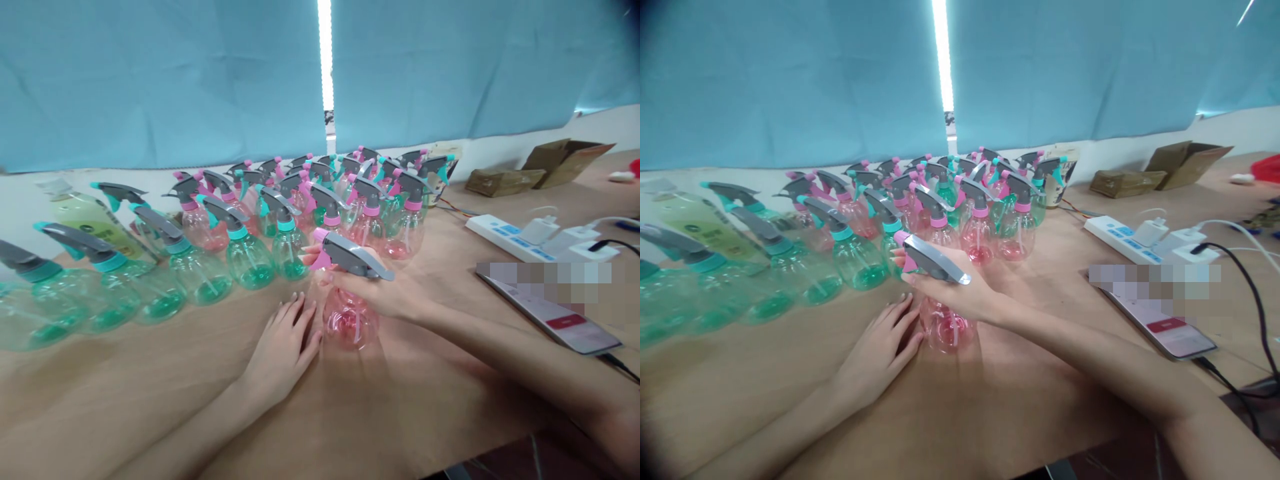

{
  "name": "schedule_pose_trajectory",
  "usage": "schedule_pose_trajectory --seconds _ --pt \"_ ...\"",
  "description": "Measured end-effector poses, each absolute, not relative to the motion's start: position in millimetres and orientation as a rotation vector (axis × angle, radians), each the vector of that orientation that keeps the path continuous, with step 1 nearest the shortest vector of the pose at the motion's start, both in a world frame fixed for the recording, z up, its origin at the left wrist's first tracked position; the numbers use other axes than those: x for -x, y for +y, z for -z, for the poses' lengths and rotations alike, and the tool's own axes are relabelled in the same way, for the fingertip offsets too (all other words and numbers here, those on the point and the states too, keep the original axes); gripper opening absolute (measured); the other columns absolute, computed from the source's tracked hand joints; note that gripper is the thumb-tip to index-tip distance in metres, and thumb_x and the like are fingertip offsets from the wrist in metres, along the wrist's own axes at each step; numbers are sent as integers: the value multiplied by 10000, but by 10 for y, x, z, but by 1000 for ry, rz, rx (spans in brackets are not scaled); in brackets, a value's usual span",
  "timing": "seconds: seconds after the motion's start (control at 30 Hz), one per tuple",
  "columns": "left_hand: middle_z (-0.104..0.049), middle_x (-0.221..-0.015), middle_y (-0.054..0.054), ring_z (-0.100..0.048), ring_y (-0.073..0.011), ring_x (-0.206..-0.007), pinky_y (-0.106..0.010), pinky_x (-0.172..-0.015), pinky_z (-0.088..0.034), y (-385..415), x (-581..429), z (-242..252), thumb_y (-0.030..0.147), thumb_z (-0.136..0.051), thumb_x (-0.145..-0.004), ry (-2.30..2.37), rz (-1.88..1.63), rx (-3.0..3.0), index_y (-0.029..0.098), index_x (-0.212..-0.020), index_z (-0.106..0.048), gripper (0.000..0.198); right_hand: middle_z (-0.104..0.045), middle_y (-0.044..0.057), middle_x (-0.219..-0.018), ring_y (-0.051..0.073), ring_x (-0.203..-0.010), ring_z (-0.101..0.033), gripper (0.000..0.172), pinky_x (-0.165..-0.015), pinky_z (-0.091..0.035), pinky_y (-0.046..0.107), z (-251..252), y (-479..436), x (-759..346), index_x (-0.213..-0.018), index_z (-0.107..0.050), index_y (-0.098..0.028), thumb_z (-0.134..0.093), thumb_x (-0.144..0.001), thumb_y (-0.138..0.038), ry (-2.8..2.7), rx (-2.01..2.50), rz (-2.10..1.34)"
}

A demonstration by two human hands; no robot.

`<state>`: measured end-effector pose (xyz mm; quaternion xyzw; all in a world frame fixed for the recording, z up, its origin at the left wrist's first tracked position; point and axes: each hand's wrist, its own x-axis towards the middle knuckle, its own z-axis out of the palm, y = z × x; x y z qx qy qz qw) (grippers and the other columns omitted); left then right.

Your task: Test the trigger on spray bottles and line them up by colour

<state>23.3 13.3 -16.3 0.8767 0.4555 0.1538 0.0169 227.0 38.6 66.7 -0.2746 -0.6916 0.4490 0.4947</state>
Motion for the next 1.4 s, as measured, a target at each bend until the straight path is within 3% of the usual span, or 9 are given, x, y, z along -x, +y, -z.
schedule_pose_trajectory --seconds 0.23,0.43,0.63,0.87,0.97,1.07,1.13,1.3,1.4 --pt "-482 -1437 -195 -427 -330 -1337 -522 -1063 -373 133 -242 168 375 -385 -1006 1445 -389 -2803 117 -1332 -519 437 -681 34 -1227 217 -1130 -638 365 -986 -499 406 -668 374 -2270 -1164 -630 -237 -650 -800 -212 -1686 695 -1063" --pt "-490 -1429 -191 -435 -326 -1330 -521 -1058 -384 130 -230 177 376 -376 -1008 1439 -411 -2817 114 -1331 -521 441 -735 21 -1005 193 -877 -681 208 -819 -542 369 -680 365 -2290 -1038 -661 -217 -631 -834 -242 -1770 801 -938" --pt "-497 -1430 -165 -437 -317 -1334 -513 -1054 -391 137 -214 197 382 -390 -1007 1441 -431 -2836 156 -1332 -518 416 -710 49 -1110 218 -1063 -653 268 -932 -516 391 -667 376 -2273 -1057 -641 -205 -659 -791 -224 -1687 695 -1030" --pt "-502 -1418 -187 -434 -318 -1337 -511 -1063 -385 133 -231 173 376 -384 -1009 1447 -399 -2834 122 -1322 -526 427 -704 27 -1043 194 -963 -653 171 -852 -530 360 -692 353 -2278 -976 -633 -204 -632 -805 -205 -1706 706 -1011" --pt "-491 -1425 -201 -428 -329 -1341 -520 -1070 -375 132 -230 167 368 -389 -1007 1448 -390 -2828 102 -1318 -530 432 -692 12 -922 158 -811 -631 127 -796 -517 339 -658 371 -2280 -932 -628 -210 -635 -806 -222 -1702 695 -991" --pt "-485 -1429 -212 -432 -338 -1336 -532 -1073 -368 134 -230 168 367 -394 -1005 1446 -392 -2821 89 -1315 -532 439 -610 -22 -718 124 -624 -539 68 -631 -471 293 -632 387 -2291 -839 -613 -201 -638 -806 -255 -1742 778 -924" --pt "-489 -1427 -206 -436 -337 -1333 -539 -1070 -369 134 -233 171 369 -391 -1004 1439 -409 -2817 98 -1305 -539 431 -576 -33 -666 125 -594 -517 81 -584 -447 285 -627 393 -2297 -843 -614 -200 -638 -802 -265 -1763 811 -906" --pt "-497 -1423 -197 -436 -334 -1331 -535 -1049 -394 128 -241 166 374 -377 -1007 1428 -427 -2806 115 -1308 -538 428 -676 -1 -816 168 -769 -632 239 -779 -520 347 -654 401 -2291 -1032 -633 -224 -624 -793 -216 -1761 702 -994" --pt "-493 -1425 -201 -435 -339 -1331 -537 -1054 -386 128 -236 164 376 -384 -1005 1424 -417 -2804 110 -1300 -545 429 -692 24 -991 170 -906 -647 242 -857 -511 345 -665 401 -2288 -1014 -636 -232 -607 -781 -170 -1745 656 -1061"
